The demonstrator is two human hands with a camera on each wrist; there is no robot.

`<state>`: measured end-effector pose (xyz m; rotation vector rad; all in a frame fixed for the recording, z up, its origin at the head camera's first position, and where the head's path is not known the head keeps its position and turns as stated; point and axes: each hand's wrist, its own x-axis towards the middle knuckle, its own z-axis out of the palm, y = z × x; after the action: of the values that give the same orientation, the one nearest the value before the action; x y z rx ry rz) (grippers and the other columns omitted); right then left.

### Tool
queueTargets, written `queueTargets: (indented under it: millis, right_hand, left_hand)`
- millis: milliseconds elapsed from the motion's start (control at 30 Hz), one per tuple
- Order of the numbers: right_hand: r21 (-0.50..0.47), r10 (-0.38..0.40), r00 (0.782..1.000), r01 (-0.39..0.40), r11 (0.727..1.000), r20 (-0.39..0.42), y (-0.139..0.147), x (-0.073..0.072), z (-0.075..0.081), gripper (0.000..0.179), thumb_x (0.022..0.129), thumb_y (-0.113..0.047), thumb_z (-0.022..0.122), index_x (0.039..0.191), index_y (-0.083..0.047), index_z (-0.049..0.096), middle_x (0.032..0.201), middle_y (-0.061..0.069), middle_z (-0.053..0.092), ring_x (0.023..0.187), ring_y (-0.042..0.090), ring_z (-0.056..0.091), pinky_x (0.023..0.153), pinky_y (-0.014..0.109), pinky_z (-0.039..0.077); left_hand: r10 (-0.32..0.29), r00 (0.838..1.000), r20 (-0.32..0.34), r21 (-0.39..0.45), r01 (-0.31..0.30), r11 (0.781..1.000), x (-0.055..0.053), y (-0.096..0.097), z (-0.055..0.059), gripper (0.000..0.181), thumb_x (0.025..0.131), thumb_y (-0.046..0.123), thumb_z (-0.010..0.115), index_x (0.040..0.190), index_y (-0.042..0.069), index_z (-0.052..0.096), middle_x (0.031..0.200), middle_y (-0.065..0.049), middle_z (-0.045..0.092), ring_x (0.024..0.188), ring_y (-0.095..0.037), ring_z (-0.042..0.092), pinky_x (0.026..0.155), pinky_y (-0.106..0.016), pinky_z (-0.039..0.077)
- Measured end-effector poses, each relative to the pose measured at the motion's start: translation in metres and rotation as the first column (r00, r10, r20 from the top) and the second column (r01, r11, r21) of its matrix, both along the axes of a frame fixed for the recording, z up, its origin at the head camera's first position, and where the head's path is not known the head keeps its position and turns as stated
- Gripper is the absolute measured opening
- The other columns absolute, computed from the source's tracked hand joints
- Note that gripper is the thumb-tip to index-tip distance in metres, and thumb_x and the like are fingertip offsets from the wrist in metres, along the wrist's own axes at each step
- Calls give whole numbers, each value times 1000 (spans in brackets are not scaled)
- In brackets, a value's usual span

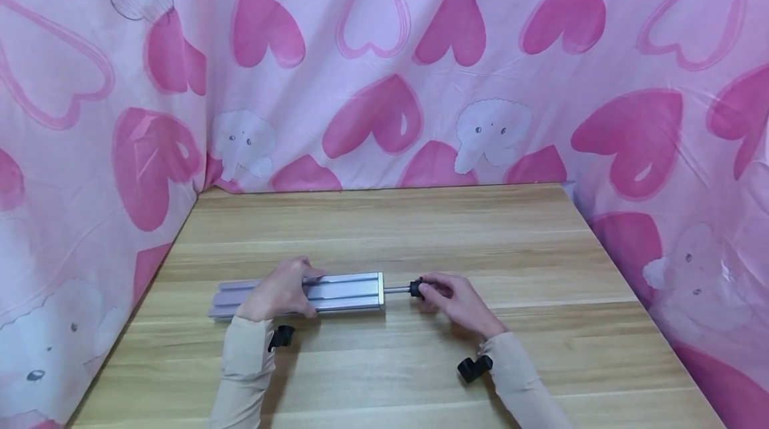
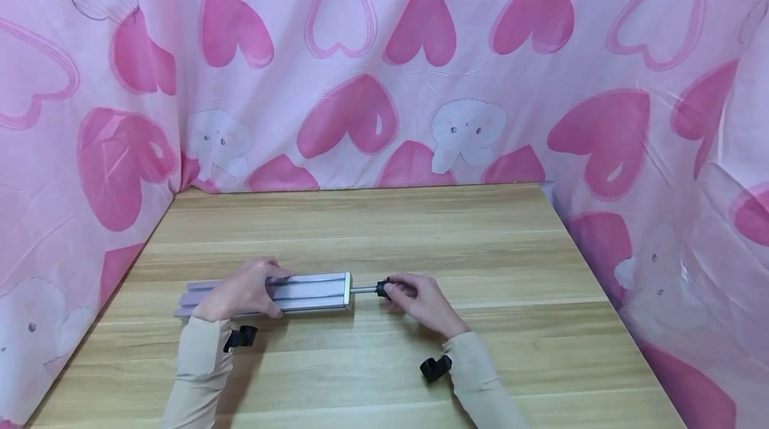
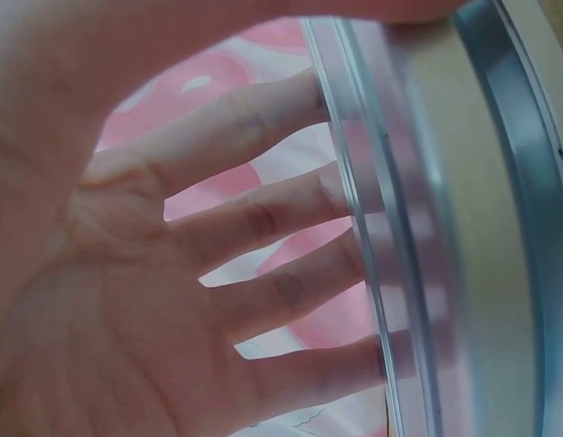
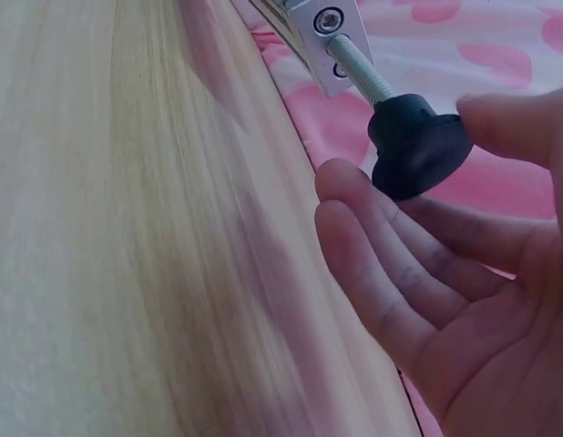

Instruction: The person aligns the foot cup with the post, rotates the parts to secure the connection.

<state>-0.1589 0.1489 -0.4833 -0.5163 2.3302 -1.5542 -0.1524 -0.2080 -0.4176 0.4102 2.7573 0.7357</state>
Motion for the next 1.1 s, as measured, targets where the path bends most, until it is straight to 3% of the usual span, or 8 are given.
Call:
queueTargets:
  millis: [200,400,600,767,967,1100]
  right_hand:
    - [-12,4,1000,-4,1000,2,-1,-2,-3,38,104,-34,55,120,-2,68,94,14,75,79,26,72,73,32,60]
    - [-16,-4,1000,4,1000,-1,2,-1,-4,46,103,-34,56,136,-3,58,107,13,72,90,24,72,80,30,59]
    - [-99,46,996,-54,994,-78,5,1,-5,59,90,-11,75,143,0,51,134,21,60,107,31,69,92,28,57]
    - [-146,70,994,-81,986,-82,7,1,-4,58,84,4,75,138,3,54,134,23,60,108,34,70,93,29,57]
    - [-53,33,996,-38,998,-85,7,2,0,48,89,-7,74,135,-4,60,125,16,67,101,22,71,89,25,57]
    - [1,14,996,-14,1000,-88,5,1,-2,44,93,-16,72,133,-1,62,117,14,70,99,19,70,88,24,57]
  left_hand:
    - [9,1000,6,-3,-9,1000,1,0,2,71,59,6,93,126,1,70,114,-15,65,93,-21,58,85,-41,56]
    - [-10,1000,-3,14,10,1000,1,1,4,71,59,6,92,126,1,70,112,-15,65,90,-21,57,82,-39,55]
    - [-11,1000,-7,8,11,1000,0,1,2,73,57,6,93,126,1,70,108,-13,64,88,-19,56,78,-35,54]
    - [2,1000,-1,3,-2,1000,1,0,1,73,57,5,93,126,1,70,108,-13,63,89,-20,56,78,-35,54]
    - [9,1000,4,-5,-9,1000,1,1,1,73,57,5,93,126,1,70,107,-12,63,88,-20,55,77,-35,53]
    - [30,999,24,-19,-29,999,1,3,3,75,57,4,93,128,2,69,111,-13,63,91,-21,57,81,-38,55]
